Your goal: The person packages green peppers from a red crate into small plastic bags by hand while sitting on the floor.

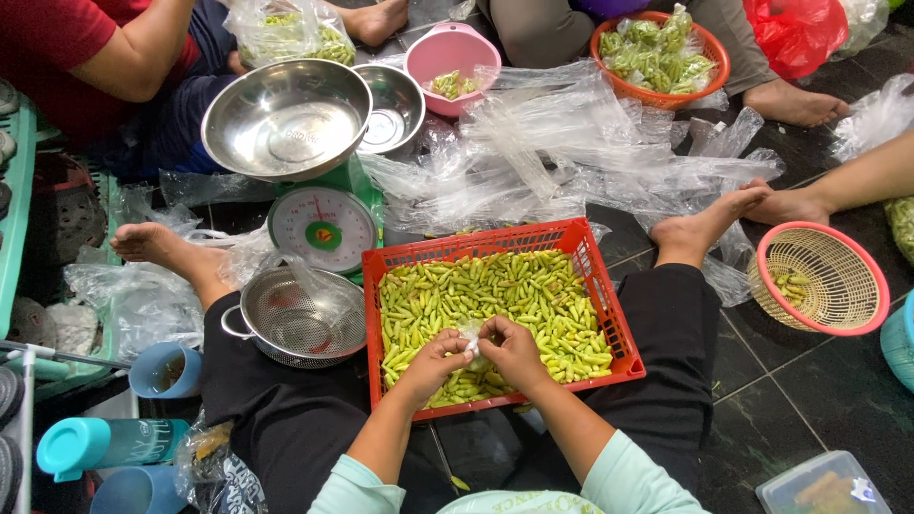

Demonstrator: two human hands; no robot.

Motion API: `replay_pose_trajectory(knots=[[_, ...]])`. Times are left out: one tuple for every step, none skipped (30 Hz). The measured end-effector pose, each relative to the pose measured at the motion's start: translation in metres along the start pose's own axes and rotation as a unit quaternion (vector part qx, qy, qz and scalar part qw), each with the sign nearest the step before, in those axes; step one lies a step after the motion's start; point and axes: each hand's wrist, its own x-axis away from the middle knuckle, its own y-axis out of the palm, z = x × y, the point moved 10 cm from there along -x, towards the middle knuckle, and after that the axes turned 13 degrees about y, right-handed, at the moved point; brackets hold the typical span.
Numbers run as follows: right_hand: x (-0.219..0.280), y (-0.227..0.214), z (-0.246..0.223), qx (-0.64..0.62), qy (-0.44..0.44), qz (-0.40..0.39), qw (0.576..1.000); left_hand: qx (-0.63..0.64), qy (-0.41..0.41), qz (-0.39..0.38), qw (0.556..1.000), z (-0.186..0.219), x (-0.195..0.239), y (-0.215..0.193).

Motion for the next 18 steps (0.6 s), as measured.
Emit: replay_pose_trajectory(knots=[[0.001,-0.001,-0.006,0.000,0.000,-0.001,1.000,0.000,0.000,0.001,1.000,-0.008,-0.002,0.001],[0.004,-0.004,-0.014,0.024,-0.017,0.007,1.000,0.007,-0.005,0.033,0.999,-0.017,-0.003,-0.002],[0.007,-0.006,-0.023,0.047,-0.034,0.014,0.998,0.013,-0.010,0.066,0.998,-0.026,-0.005,-0.006],[0.010,-0.008,-0.027,0.046,-0.035,0.017,0.998,0.012,-0.009,0.064,0.998,-0.028,-0.004,-0.006],[0.014,-0.005,-0.035,0.067,-0.056,0.002,0.996,0.003,-0.006,0.084,0.996,-0.028,-0.003,-0.011],[0.019,-0.004,-0.041,0.088,-0.077,-0.013,0.993,-0.005,-0.004,0.105,0.994,-0.030,-0.001,-0.014],[0.016,-0.004,-0.043,0.088,-0.077,-0.011,0.993,-0.005,-0.004,0.103,0.995,-0.025,-0.004,-0.013],[0.019,-0.003,-0.047,0.116,-0.101,-0.004,0.988,-0.009,0.008,0.089,0.996,-0.020,-0.004,-0.009],[0.021,-0.001,-0.051,0.143,-0.125,0.002,0.982,-0.012,0.019,0.076,0.997,-0.015,-0.003,-0.006],[0.021,0.000,-0.042,0.144,-0.123,0.002,0.982,-0.012,0.017,0.076,0.997,-0.024,-0.003,-0.007],[0.022,-0.002,-0.037,0.123,-0.131,0.015,0.984,-0.046,0.033,0.073,0.996,-0.028,-0.003,-0.008],[0.020,-0.004,-0.033,0.101,-0.142,0.028,0.984,-0.081,0.053,0.070,0.993,-0.030,-0.007,-0.011],[0.021,-0.003,-0.036,0.100,-0.143,0.028,0.984,-0.082,0.053,0.070,0.993,-0.030,-0.008,-0.009],[0.028,-0.004,-0.044,0.140,-0.179,0.060,0.972,-0.133,0.047,0.103,0.985,-0.030,-0.006,-0.014],[0.036,-0.004,-0.052,0.180,-0.215,0.092,0.955,-0.184,0.041,0.135,0.973,-0.029,-0.003,-0.019],[0.038,-0.005,-0.055,0.179,-0.213,0.093,0.956,-0.184,0.039,0.134,0.973,-0.018,-0.001,-0.016],[0.043,-0.004,-0.062,0.224,-0.228,0.108,0.941,-0.215,0.065,0.152,0.962,0.001,0.001,-0.016],[0.045,-0.003,-0.070,0.267,-0.246,0.123,0.924,-0.245,0.094,0.171,0.950,0.022,0.000,-0.016]])
